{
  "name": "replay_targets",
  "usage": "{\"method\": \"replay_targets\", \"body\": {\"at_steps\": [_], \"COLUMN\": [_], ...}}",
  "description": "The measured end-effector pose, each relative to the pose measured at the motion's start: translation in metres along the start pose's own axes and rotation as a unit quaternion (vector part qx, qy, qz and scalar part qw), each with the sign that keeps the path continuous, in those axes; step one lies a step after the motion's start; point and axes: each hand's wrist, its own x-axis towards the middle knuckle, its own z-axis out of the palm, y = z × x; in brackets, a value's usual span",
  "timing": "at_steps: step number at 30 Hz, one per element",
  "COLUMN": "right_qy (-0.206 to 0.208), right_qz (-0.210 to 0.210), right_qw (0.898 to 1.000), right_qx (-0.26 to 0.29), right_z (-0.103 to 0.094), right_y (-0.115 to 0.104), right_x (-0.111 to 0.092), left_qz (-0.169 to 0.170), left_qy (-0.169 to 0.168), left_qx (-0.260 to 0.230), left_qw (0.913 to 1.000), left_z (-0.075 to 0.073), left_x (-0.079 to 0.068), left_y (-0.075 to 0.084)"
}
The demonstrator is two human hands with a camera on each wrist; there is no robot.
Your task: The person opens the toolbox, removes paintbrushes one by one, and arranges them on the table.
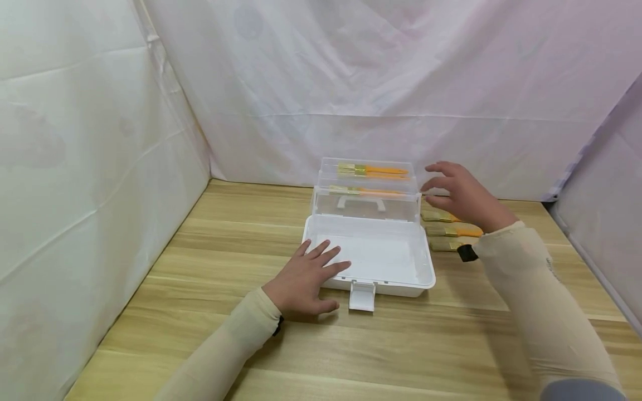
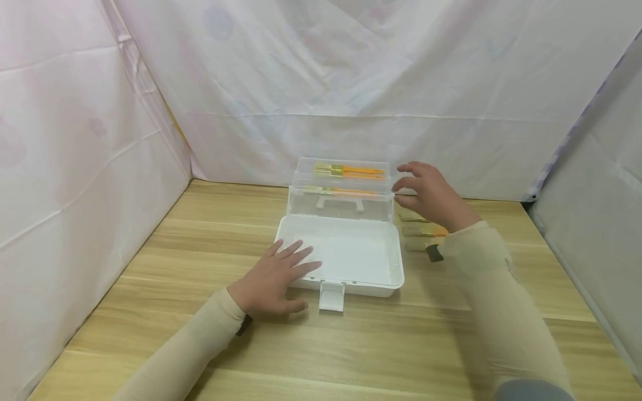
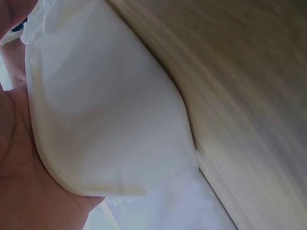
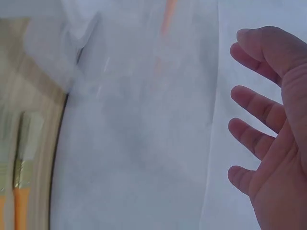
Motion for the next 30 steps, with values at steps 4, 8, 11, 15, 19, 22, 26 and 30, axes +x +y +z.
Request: {"method": "replay_targets", "body": {"at_steps": [4,8,11,15,19,22,26,30], "right_qy": [-0.014,-0.029,-0.032,-0.039,-0.062,-0.081,-0.103,-0.132], "right_qz": [-0.004,-0.012,-0.035,-0.064,-0.055,-0.041,-0.023,-0.001], "right_qw": [1.000,1.000,0.999,0.997,0.996,0.996,0.994,0.991], "right_qx": [-0.001,0.001,-0.005,-0.016,-0.014,-0.015,-0.017,-0.010], "right_z": [0.001,0.003,0.006,0.012,0.019,0.022,0.024,0.026], "right_y": [-0.007,-0.011,-0.011,-0.009,-0.009,-0.008,-0.008,-0.008], "right_x": [0.017,0.034,0.046,0.062,0.073,0.079,0.087,0.096], "left_qz": [-0.002,0.000,0.001,-0.002,-0.002,0.002,0.005,0.001], "left_qy": [-0.003,-0.001,-0.002,-0.009,-0.012,-0.010,-0.008,-0.012], "left_qx": [0.005,0.008,0.005,0.001,-0.003,-0.007,-0.004,0.002], "left_qw": [1.0000,1.0000,1.0000,1.0000,0.9999,0.9999,0.9999,0.9999], "left_z": [0.001,0.000,-0.001,-0.001,-0.002,-0.003,-0.005,-0.005], "left_x": [0.000,0.000,0.001,0.001,0.000,0.000,0.000,0.000], "left_y": [-0.001,-0.001,0.000,0.000,0.001,0.002,0.003,0.003]}}
